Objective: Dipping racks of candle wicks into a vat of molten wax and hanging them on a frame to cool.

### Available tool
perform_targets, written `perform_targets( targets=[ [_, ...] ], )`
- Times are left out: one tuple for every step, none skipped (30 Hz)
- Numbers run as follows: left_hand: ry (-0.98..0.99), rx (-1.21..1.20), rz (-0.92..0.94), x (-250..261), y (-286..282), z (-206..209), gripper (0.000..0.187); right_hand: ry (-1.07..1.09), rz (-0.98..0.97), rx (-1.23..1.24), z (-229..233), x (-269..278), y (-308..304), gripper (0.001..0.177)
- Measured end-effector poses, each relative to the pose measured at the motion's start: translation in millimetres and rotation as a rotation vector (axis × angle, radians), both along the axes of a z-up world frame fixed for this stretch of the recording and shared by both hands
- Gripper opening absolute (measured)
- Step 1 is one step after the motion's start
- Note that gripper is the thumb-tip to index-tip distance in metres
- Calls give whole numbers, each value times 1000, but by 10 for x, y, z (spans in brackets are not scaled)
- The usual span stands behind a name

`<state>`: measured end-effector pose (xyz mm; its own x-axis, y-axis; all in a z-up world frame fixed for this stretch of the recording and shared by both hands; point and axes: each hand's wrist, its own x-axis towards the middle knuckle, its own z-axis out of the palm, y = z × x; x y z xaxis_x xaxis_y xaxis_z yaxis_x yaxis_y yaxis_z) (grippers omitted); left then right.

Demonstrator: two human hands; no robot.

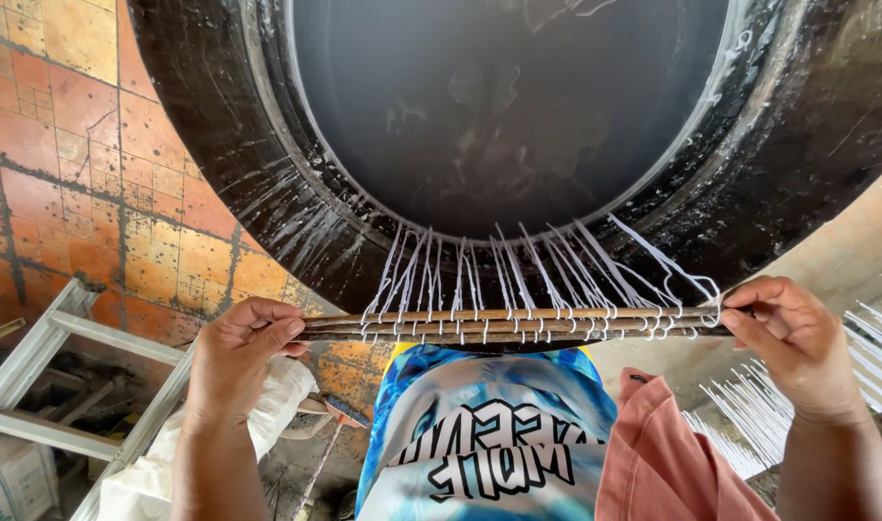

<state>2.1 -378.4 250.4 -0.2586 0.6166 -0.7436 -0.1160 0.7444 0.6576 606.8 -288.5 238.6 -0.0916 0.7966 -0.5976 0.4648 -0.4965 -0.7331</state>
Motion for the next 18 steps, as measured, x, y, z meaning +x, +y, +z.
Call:
perform_targets(
  targets=[
    [-1, -4, -2, 1, 9, 3, 13, -1, -2, -4, 18, -8, 10, 17],
    [10, 12, -22, 2, 19, 8, 14, -22, 30, 12, 37, -17, 20, 17],
    [22, 32, -38, 5, 31, 9, 15, -42, 65, 31, 46, -26, 47, 17],
    [23, 31, -38, 0, 50, 28, 15, -41, 65, 30, 44, -25, 46, 17],
    [40, 11, -67, -3, 67, 47, 17, -38, 71, 25, 42, -24, 51, 19],
    [56, -10, -96, -6, 85, 67, 19, -35, 77, 20, 41, -23, 56, 21],
    [57, -9, -96, -5, 169, 159, 19, -34, 77, 21, 36, -20, 59, 21],
    [185, -6, -270, -3, 253, 251, 18, -17, 60, 9, 30, -17, 62, 20],
    [313, -5, -443, 0, 329, 348, 22, 0, 43, -6, 31, -13, 59, 18],
    [312, -7, -442, 32, 371, 405, 22, 0, 43, -8, 47, -20, 66, 18],
    [466, 205, -475, 59, 424, 458, 24, -20, 61, 4, 57, -31, 77, 17],
    [619, 419, -502, 87, 476, 512, 25, -40, 79, 16, 69, -41, 88, 16],
    [619, 421, -501, 172, 536, 558, 25, -41, 79, 18, 81, -57, 88, 16],
    [677, 520, -536, 257, 595, 605, 16, -44, 66, 17, 93, -73, 88, 18],
    [737, 618, -571, 342, 652, 654, 13, -45, 54, 17, 101, -91, 91, 19],
    [739, 619, -569, 486, 712, 672, 13, -45, 55, 19, 98, -92, 92, 19],
    [642, 625, -636, 625, 774, 692, 13, -40, 49, 35, 94, -98, 81, 18],
    [544, 628, -701, 765, 837, 713, 14, -35, 44, 50, 91, -104, 71, 17]
  ],
)
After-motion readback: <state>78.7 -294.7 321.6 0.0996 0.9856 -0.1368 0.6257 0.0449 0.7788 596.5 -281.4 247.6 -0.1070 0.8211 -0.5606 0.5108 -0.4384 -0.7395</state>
